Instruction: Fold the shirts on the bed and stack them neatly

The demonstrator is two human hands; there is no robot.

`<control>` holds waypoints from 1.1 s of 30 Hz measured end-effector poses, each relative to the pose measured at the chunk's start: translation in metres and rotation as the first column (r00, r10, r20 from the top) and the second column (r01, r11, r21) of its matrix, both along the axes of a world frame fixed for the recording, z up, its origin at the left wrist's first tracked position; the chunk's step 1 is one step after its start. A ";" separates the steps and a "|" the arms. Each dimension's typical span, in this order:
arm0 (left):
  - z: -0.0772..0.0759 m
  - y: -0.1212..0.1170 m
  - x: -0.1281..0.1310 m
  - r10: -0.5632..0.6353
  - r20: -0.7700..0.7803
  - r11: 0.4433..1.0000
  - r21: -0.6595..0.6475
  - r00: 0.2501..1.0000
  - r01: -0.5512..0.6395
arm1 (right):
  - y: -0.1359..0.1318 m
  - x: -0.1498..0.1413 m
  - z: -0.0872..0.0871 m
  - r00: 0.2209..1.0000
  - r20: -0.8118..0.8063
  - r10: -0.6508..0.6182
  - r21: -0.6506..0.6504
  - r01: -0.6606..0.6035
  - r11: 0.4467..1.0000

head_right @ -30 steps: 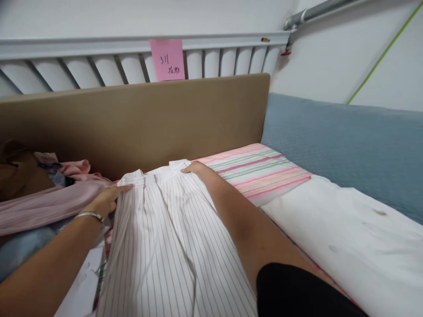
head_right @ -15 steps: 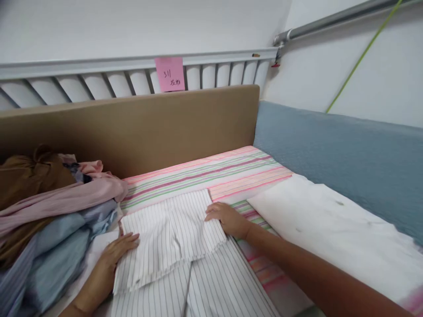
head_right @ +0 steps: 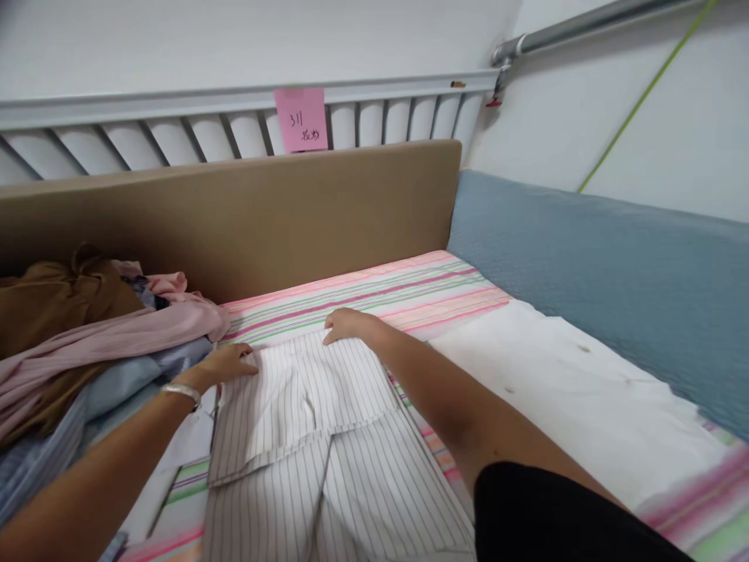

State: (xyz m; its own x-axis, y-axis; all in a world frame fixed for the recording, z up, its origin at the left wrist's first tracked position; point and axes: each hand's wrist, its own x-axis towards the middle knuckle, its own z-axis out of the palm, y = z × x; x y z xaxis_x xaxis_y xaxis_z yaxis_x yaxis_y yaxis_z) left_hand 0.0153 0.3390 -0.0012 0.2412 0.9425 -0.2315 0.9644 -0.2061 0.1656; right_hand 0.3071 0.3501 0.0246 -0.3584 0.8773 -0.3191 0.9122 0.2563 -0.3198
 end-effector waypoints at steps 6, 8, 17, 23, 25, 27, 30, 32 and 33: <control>0.014 0.009 -0.011 0.003 -0.077 0.999 -0.040 0.997 -0.007 | 0.016 -0.006 0.011 0.992 0.119 -0.029 0.002 0.029 1.000; 0.023 0.015 -0.011 0.023 -0.097 1.000 0.012 0.995 -0.022 | 0.020 -0.010 0.015 0.990 0.133 -0.040 0.047 0.034 0.998; 0.006 -0.038 0.047 -0.004 0.019 0.946 0.325 1.000 -0.002 | -0.021 -0.012 -0.002 1.000 0.010 0.023 0.403 -0.025 0.915; -0.046 -0.103 0.060 -0.192 0.444 0.931 0.366 0.875 0.019 | -0.103 -0.023 -0.032 0.938 -0.236 0.253 0.427 -0.133 0.894; -0.057 -0.111 0.055 -0.201 0.496 0.938 0.347 0.845 0.019 | -0.115 -0.030 -0.039 0.942 -0.249 0.224 0.408 -0.107 0.907; -0.061 -0.113 0.051 -0.224 0.521 0.950 0.306 0.823 0.065 | -0.118 -0.034 -0.043 0.940 -0.265 0.214 0.391 -0.097 0.915; -0.056 -0.112 0.052 -0.195 0.545 0.971 0.223 0.815 0.084 | -0.116 -0.035 -0.045 0.925 -0.292 0.243 0.351 -0.132 0.927; -0.050 -0.112 0.057 -0.127 0.579 0.983 0.181 0.805 0.025 | -0.115 -0.034 -0.046 0.926 -0.323 0.198 0.327 -0.087 0.941; -0.047 -0.112 0.060 -0.090 0.599 0.986 0.167 0.795 -0.014 | -0.115 -0.033 -0.046 0.928 -0.336 0.159 0.320 -0.046 0.946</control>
State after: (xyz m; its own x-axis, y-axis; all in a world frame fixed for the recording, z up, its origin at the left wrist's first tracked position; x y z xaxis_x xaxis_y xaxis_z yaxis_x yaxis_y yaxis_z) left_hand 0.0753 0.2267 -0.0483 0.3187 0.9401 0.1211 0.6696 -0.3137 0.6732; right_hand 0.2746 0.2352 -0.0213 -0.4907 0.8632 0.1185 0.7171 0.4774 -0.5079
